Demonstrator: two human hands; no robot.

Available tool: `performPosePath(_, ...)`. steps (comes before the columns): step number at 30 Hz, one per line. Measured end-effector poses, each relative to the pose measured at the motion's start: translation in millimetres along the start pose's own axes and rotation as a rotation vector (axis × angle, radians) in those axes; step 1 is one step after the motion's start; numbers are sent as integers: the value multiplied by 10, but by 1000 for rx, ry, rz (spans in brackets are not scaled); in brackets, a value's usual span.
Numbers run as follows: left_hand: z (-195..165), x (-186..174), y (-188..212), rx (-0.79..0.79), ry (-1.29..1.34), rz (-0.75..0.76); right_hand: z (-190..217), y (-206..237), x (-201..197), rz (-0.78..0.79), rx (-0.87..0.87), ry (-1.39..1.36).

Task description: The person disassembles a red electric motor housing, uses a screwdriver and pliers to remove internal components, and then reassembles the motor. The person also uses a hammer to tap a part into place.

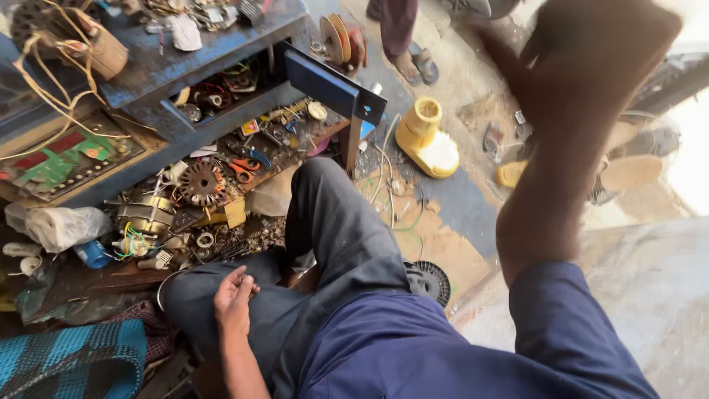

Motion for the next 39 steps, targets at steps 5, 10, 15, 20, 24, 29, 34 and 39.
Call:
performPosePath(5,-66,36,-5,-58,-79,-30,-529,-160,-91,-50,109,-38)
performPosePath(10,-84,46,14,-8,-18,-14,-1111,167,-392,90,-97,-435)
performPosePath(15,-67,31,46,-41,-59,-33,-1759,1396,-165,504,404,-279)
performPosePath(20,-136,103,30,-45,-18,-46,-1901,2909,433,696,1029,-849)
performPosePath(24,-135,122,32,-48,-7,-35,-1970,3563,588,475,1409,-1065)
performPosePath(29,-94,91,35,-37,-4,-32,-2174,3607,630,446,1472,-1137)
performPosePath(34,-63,62,15,-49,-16,-55,-2124,3558,695,511,1431,-1087)
performPosePath(39,-59,56,13,-52,-39,-55,-2066,3559,702,461,1445,-1111)
Point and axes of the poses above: each hand's wrist, its own y-axis away from the middle knuckle, its own x-axis out of the palm, z = x × y, the point moved 2 cm from there along -y, towards the middle knuckle, and after that the axes turned 3 degrees about y, right-handed, at the moved point
